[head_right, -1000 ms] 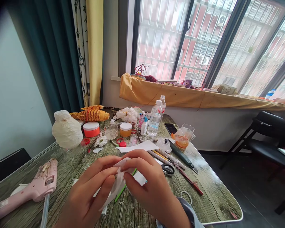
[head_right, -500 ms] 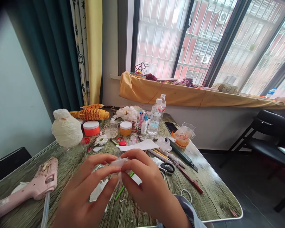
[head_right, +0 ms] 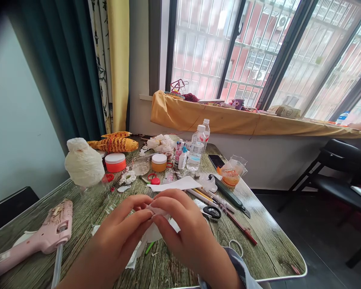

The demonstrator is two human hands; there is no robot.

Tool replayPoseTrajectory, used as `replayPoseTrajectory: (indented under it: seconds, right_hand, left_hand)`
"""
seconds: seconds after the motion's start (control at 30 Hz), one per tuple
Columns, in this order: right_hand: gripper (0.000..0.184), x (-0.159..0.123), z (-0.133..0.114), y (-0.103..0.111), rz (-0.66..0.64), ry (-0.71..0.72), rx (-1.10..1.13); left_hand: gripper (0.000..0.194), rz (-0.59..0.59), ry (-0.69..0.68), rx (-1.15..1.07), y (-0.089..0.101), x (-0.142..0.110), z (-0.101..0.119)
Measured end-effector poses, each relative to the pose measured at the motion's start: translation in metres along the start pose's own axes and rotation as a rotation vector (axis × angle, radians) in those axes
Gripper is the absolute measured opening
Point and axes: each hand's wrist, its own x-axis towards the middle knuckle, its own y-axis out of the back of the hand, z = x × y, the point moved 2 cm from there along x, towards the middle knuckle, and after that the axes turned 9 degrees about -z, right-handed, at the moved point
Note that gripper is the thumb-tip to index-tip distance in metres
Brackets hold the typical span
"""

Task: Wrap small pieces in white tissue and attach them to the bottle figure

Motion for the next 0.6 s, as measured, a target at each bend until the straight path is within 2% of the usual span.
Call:
replayPoseTrajectory:
  seconds: [0.3,0.5,0.6]
  right_hand:
    - [0.014,0.0007,0.0003,-0.0009,-0.003,-0.033,0.01]
    - [0.01,0.0002,0.0012,-0.0005,0.003,-0.056,-0.008]
    - [0.01,0.0003,0.0012,-0.0005,0.004,-0.057,-0.014]
  left_hand:
    - [0.023,-0.087,0.036,-0.015,-0.0045,-0.001,0.0016]
    - [0.025,0.005,0.083,-0.052,-0.0013,-0.0038,-0.0018]
    - [0.023,0.004,0.049,-0.067,-0.0007,-0.0016,-0.0015]
